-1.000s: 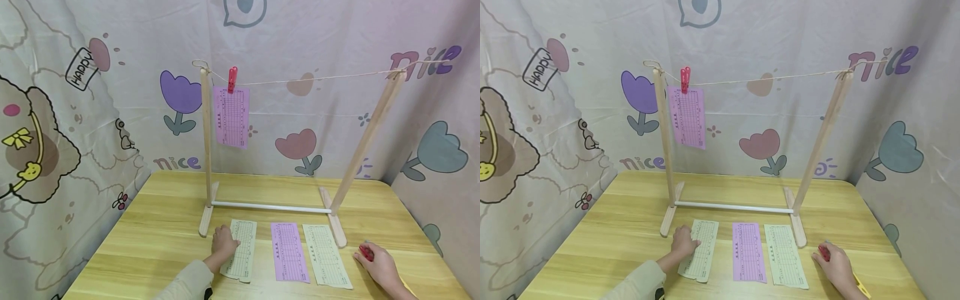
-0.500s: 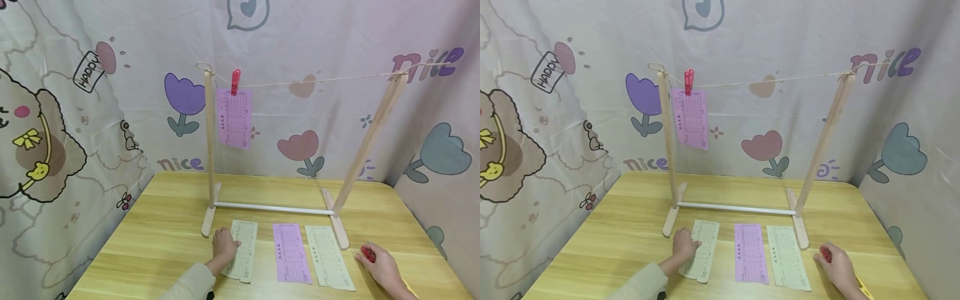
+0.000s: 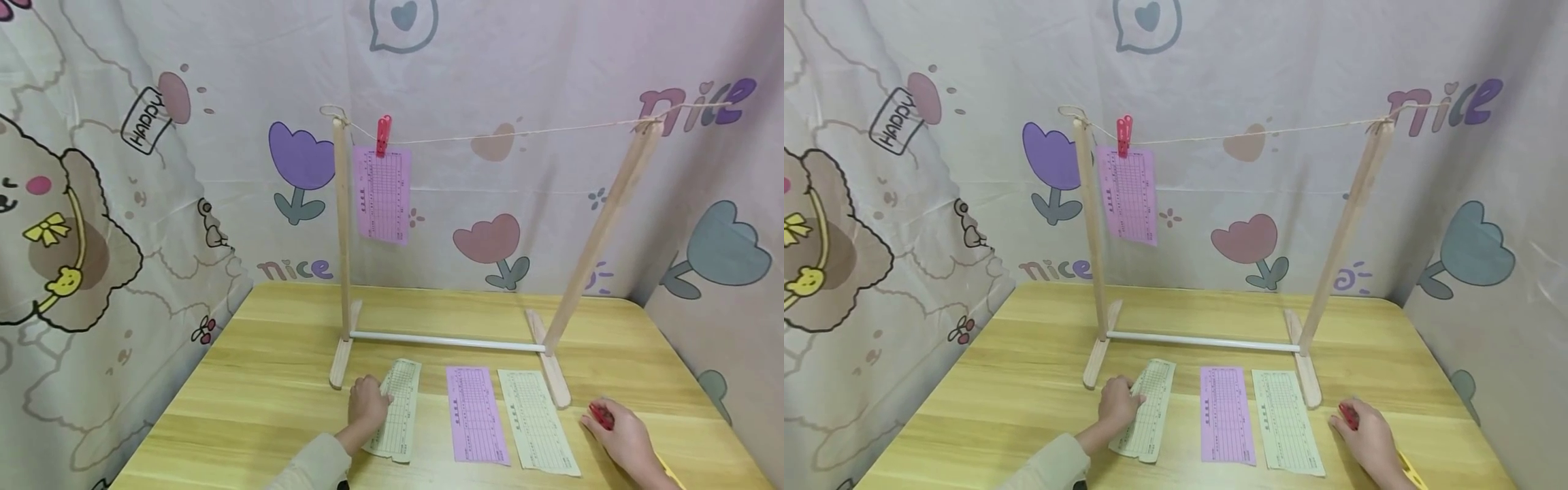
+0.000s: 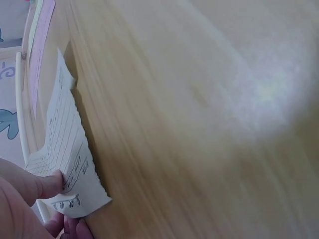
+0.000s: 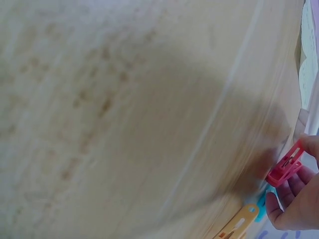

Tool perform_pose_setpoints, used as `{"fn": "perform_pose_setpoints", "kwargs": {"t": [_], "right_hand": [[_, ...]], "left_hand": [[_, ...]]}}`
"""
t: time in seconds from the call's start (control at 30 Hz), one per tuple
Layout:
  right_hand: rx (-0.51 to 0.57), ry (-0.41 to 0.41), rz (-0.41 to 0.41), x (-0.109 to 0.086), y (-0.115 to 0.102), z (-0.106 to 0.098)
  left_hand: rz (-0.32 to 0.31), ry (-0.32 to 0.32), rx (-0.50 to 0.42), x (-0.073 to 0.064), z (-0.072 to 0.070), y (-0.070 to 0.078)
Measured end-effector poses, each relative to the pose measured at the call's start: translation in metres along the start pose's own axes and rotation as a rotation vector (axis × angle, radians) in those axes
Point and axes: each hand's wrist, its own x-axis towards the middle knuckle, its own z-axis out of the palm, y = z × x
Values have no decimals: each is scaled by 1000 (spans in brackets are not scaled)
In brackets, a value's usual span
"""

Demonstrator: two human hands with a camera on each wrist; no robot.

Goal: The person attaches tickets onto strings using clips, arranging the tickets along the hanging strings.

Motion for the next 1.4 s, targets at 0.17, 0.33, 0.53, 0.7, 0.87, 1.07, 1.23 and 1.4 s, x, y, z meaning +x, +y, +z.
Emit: {"fn": "perform_pose_setpoints", "kwargs": {"t": [0.17, 0.33, 0.53, 0.7, 0.87, 1.07, 1.23, 1.4], "right_hand": [[-2, 30, -15, -1, 1, 0], [12, 24, -28, 0, 1, -3], [18, -61, -4, 4, -1, -10], [19, -85, -9, 9, -4, -16], [52, -32, -22, 13, -11, -17], [129, -1, -7, 15, -21, -17], [180, -19, -9, 20, -29, -21], [242, -11, -20, 26, -37, -25]], "left_hand": [[25, -42, -63, 1, -2, -5], [42, -96, -77, 3, -6, -8], [76, -105, -86, 9, -9, -10], [54, -113, -80, 15, -10, -12], [56, -108, -93, 16, -12, -13], [131, -91, -144, 16, -16, -13], [225, -111, -291, 22, -17, -14], [240, -103, -379, 27, -16, -14]]}}
